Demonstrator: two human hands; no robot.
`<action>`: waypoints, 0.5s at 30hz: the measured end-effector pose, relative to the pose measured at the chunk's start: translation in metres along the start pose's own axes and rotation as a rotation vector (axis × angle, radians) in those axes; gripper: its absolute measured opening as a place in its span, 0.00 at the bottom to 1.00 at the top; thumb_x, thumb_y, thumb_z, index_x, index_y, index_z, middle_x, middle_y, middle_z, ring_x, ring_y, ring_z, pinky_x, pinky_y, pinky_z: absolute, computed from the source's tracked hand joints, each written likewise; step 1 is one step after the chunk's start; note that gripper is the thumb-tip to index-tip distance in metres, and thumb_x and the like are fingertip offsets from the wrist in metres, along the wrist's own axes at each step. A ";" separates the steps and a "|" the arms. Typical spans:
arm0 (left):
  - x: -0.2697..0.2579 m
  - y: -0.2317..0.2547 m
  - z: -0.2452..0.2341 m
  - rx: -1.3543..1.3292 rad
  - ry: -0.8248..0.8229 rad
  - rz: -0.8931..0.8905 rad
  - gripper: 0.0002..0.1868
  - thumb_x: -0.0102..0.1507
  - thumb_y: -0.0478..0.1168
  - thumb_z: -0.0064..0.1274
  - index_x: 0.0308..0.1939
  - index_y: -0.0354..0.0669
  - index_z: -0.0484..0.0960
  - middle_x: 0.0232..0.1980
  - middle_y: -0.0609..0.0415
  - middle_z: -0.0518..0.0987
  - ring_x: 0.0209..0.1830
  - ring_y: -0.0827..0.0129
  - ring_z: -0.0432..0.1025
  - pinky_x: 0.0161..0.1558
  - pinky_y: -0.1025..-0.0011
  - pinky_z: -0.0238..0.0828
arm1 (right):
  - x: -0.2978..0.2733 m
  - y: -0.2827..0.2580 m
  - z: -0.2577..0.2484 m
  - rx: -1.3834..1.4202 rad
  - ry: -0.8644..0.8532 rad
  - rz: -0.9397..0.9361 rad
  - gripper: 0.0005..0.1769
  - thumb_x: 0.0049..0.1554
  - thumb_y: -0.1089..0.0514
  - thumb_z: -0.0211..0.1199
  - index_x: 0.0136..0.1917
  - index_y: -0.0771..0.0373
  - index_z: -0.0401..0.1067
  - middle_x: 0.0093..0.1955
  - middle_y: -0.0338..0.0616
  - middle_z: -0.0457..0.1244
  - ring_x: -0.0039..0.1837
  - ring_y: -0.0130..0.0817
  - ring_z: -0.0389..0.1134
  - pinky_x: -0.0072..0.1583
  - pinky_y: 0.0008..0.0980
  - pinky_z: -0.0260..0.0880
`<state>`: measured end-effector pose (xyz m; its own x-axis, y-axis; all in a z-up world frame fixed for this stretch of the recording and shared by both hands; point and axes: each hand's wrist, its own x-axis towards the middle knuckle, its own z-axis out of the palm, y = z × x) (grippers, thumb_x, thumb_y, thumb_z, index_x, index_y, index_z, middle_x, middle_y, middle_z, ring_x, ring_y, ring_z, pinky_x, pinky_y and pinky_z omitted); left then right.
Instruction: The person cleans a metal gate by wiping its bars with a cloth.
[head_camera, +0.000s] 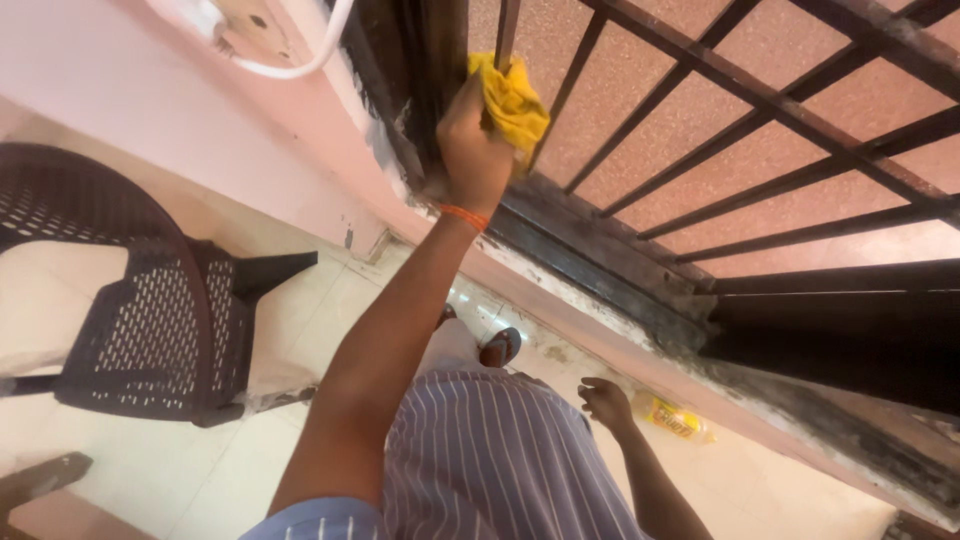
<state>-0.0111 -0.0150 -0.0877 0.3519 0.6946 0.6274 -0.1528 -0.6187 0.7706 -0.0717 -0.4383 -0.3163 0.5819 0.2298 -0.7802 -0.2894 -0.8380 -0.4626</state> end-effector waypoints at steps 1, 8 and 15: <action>-0.001 -0.004 0.004 0.038 0.033 0.016 0.25 0.60 0.35 0.62 0.61 0.36 0.77 0.56 0.41 0.82 0.56 0.52 0.79 0.58 0.62 0.75 | 0.000 -0.001 0.001 -0.003 0.011 -0.008 0.24 0.57 0.50 0.64 0.65 0.60 0.75 0.47 0.44 0.74 0.40 0.32 0.75 0.40 0.32 0.74; -0.037 -0.048 0.017 0.095 0.000 -0.150 0.20 0.61 0.38 0.63 0.56 0.37 0.80 0.51 0.42 0.83 0.51 0.49 0.79 0.54 0.61 0.76 | -0.026 -0.012 0.010 -0.194 0.086 -0.155 0.22 0.57 0.49 0.68 0.61 0.62 0.79 0.45 0.50 0.75 0.48 0.34 0.76 0.52 0.31 0.72; -0.066 -0.062 0.004 0.134 -0.159 -0.310 0.13 0.65 0.38 0.58 0.53 0.39 0.82 0.48 0.42 0.84 0.47 0.51 0.81 0.48 0.61 0.77 | -0.039 -0.017 0.003 -0.076 0.021 -0.130 0.20 0.57 0.53 0.62 0.60 0.63 0.78 0.46 0.48 0.76 0.47 0.35 0.76 0.53 0.31 0.72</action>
<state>-0.0212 -0.0235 -0.1774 0.5036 0.7970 0.3335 0.1021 -0.4382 0.8930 -0.0918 -0.4317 -0.2797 0.6266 0.3291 -0.7064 -0.1526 -0.8371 -0.5254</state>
